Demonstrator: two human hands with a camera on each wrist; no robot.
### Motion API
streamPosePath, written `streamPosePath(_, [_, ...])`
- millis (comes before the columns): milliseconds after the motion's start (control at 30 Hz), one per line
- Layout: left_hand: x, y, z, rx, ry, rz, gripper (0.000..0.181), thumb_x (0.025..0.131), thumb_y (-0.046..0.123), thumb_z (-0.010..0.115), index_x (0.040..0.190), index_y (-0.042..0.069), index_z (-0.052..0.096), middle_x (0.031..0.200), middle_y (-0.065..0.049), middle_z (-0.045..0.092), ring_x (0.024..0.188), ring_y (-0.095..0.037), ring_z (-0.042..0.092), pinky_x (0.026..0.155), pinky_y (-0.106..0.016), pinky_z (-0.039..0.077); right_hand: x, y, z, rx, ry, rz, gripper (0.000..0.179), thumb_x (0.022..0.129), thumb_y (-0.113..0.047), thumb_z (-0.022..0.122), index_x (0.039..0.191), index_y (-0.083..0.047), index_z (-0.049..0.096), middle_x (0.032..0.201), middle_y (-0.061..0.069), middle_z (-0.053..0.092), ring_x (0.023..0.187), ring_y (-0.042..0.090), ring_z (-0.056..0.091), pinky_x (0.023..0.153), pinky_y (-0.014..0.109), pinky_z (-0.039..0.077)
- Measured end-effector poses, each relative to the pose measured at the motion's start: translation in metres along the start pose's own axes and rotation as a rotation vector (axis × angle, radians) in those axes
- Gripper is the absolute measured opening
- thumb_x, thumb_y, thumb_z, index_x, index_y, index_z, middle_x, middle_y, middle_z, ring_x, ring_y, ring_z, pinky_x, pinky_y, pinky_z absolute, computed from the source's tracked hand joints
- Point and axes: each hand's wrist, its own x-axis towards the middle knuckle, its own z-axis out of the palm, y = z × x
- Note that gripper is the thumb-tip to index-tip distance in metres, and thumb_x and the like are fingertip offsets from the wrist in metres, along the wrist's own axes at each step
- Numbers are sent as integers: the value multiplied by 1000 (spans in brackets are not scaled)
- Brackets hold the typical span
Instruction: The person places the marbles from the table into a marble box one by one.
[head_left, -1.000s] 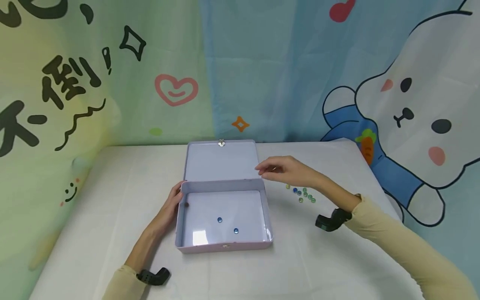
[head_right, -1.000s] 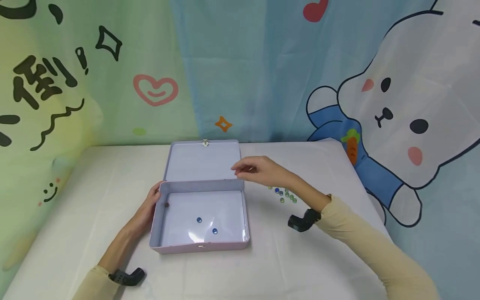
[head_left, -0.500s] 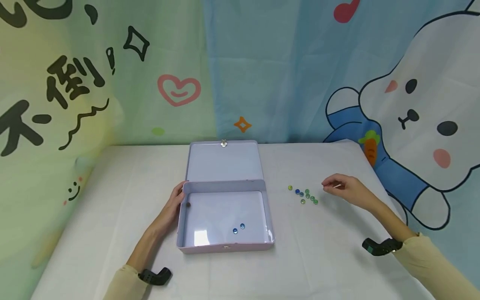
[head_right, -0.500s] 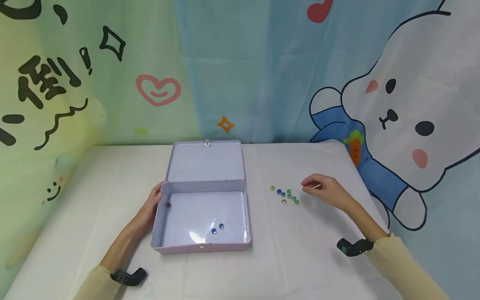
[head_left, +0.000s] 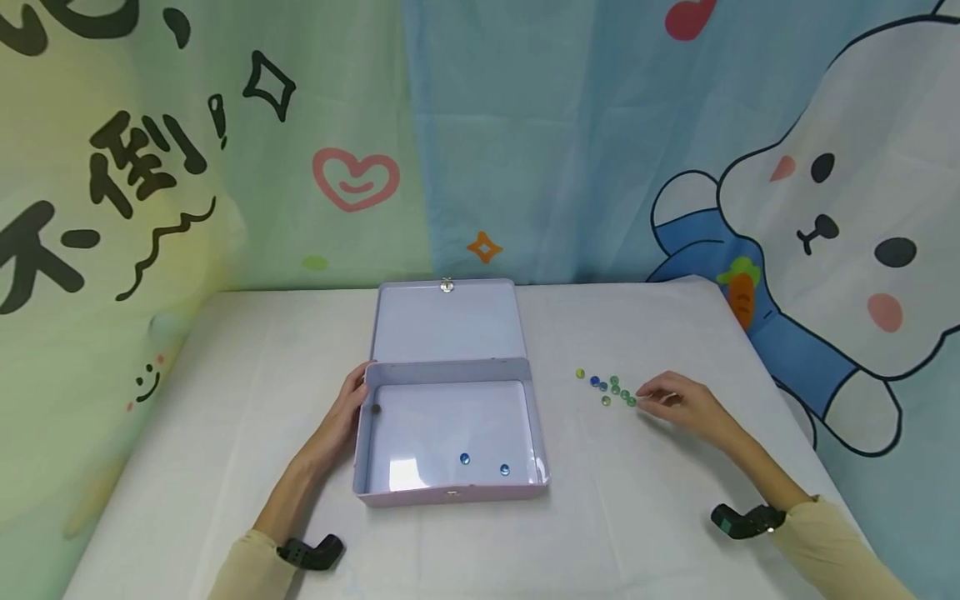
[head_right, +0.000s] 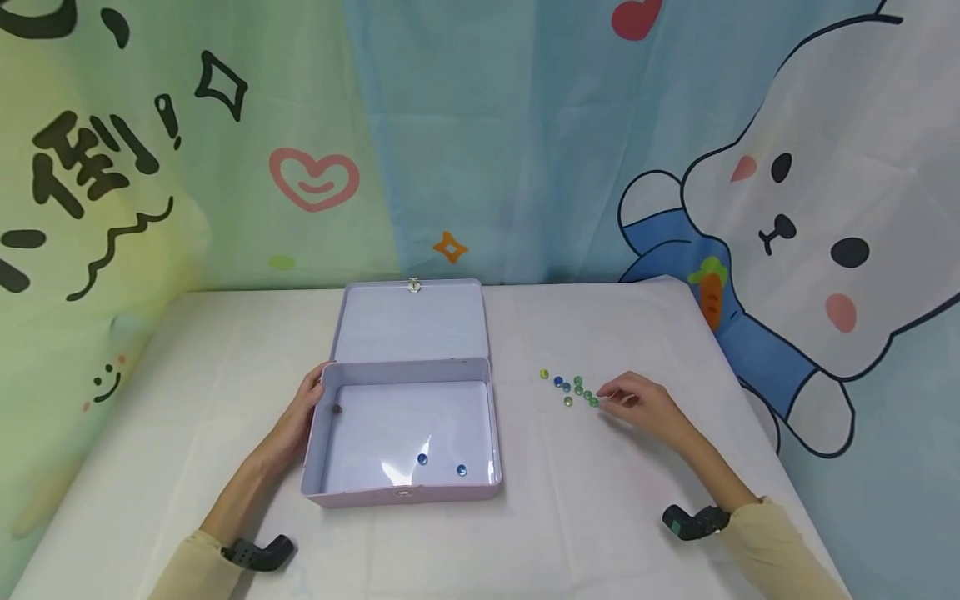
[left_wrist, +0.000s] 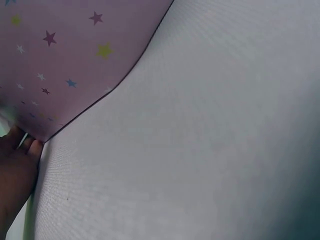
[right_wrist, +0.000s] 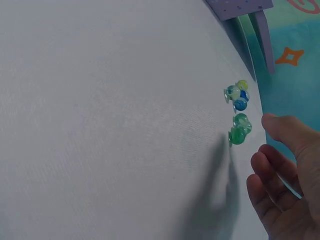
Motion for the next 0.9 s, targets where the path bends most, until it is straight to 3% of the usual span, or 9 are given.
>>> streamPosePath(333, [-2,-2,0,-6,3,6,54,105,39,25,154,21,11,160,-14,9,146,-37,12,115,-58,8,1,-1,17,-15,-12,22,16,82,-7,75,97,-7,71,92,3,66,80,-5,54,70,17,49])
streamPosePath(533, [-2,-1,0,-11,3,16,54,105,38,25,154,21,11,161,-14,9,147,-36,9,115,-58,5,4,2,21,-86,-4,19,15,80,-5,76,94,-9,71,90,2,66,79,-4,54,69,19,50])
streamPosePath(700, [-2,0,0,-8,-1,28,54,105,36,25,154,19,9,161,-15,8,147,-37,9,115,-59,5,7,3,22,-163,3,-2,17,80,-4,75,95,-7,68,88,2,66,78,4,58,68,22,51])
streamPosePath(900, [-1,-2,0,-5,4,25,54,105,37,24,154,20,10,160,-15,10,145,-37,13,115,-58,8,9,2,25,-247,3,68,17,83,-8,74,98,-7,67,87,2,67,77,9,58,69,23,51])
